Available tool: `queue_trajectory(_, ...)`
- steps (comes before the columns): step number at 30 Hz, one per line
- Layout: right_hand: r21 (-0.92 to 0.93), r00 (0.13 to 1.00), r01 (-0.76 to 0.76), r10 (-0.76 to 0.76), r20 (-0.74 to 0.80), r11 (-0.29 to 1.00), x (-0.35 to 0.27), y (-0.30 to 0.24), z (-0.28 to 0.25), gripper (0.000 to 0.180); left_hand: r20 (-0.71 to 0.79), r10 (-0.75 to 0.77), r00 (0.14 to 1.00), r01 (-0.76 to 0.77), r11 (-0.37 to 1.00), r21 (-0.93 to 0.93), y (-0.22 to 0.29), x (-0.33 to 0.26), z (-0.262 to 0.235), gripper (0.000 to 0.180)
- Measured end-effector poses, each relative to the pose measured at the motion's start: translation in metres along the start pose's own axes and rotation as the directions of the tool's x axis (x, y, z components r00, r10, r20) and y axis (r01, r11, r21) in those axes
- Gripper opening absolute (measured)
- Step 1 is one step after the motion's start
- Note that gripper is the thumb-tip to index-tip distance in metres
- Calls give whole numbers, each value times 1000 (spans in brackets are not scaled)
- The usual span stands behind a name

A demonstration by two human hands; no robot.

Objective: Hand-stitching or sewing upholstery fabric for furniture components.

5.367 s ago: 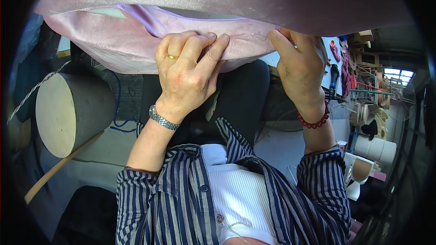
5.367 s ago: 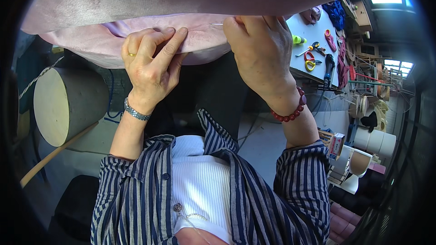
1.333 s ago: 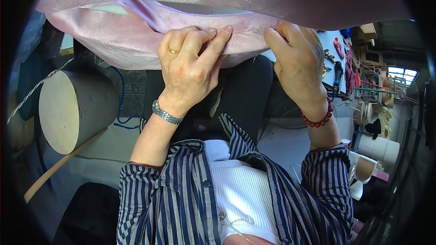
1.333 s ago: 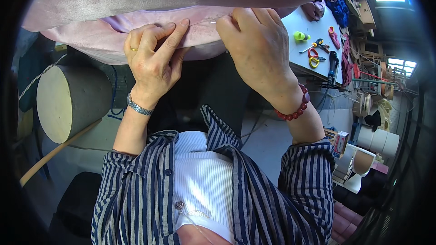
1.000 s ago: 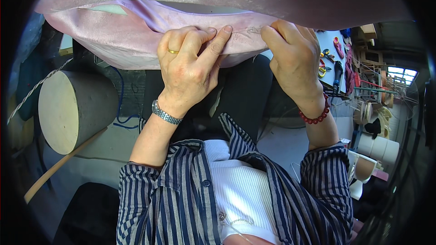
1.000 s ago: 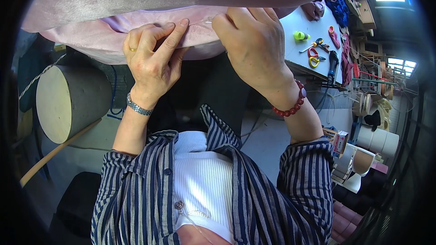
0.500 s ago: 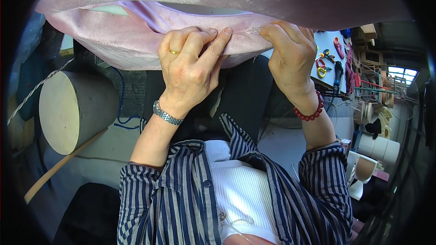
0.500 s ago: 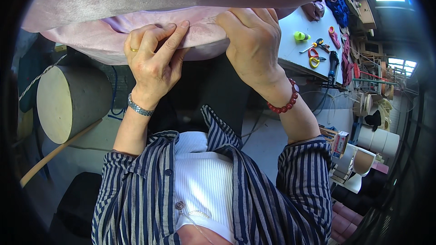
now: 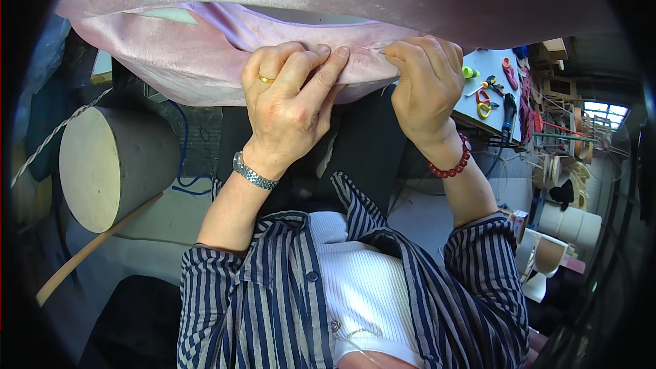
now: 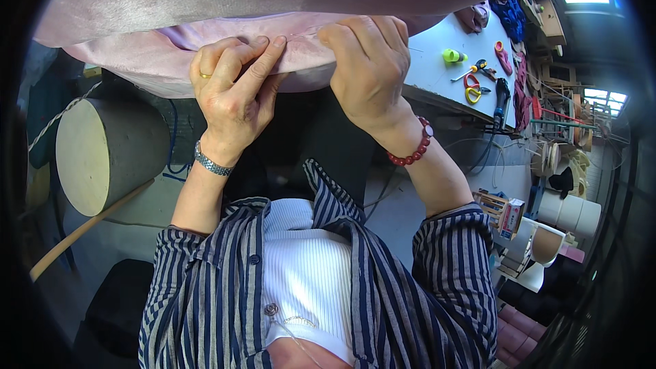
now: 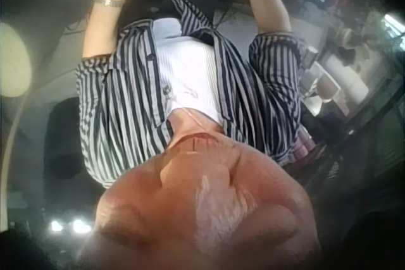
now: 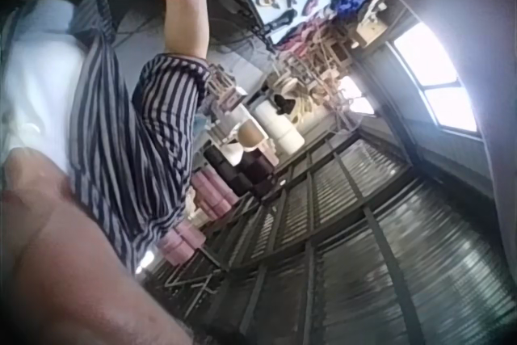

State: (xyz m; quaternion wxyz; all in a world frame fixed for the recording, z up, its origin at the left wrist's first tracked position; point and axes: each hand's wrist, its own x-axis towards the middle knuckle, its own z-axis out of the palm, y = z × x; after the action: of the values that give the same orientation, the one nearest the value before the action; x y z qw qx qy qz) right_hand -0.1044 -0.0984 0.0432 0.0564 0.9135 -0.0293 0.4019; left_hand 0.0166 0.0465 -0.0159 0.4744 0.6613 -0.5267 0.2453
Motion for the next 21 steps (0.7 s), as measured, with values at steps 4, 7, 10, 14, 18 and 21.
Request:
queue_trajectory(4,69,987,-25,35,-157,997,1,-7,18,17,-22,9,1000,-9,1000,-18,-1,0,3,41)
queue_trajectory(7,12,996,-19,20,-85,1000,-2,-6,12,19,-41,19,999,-21,999,-33,-2,-3,5,41)
queue_trajectory(10,17,997,3,-2,-75,1000,10,-20,0,18,-47,22,999,-24,999,-25,-7,-6,3,40)
queue_trajectory(14,-166,976,51,-15,216,985,25,-30,-2,15,-75,32,997,-35,999,-37,-7,-5,4,40)
queue_trajectory(18,-213,948,108,-36,318,971,31,-35,-2,17,-88,35,995,-40,998,-52,-7,-8,6,39)
queue_trajectory(21,-109,961,29,3,278,994,29,-29,2,19,-112,35,993,-43,997,-68,-5,-6,8,40)
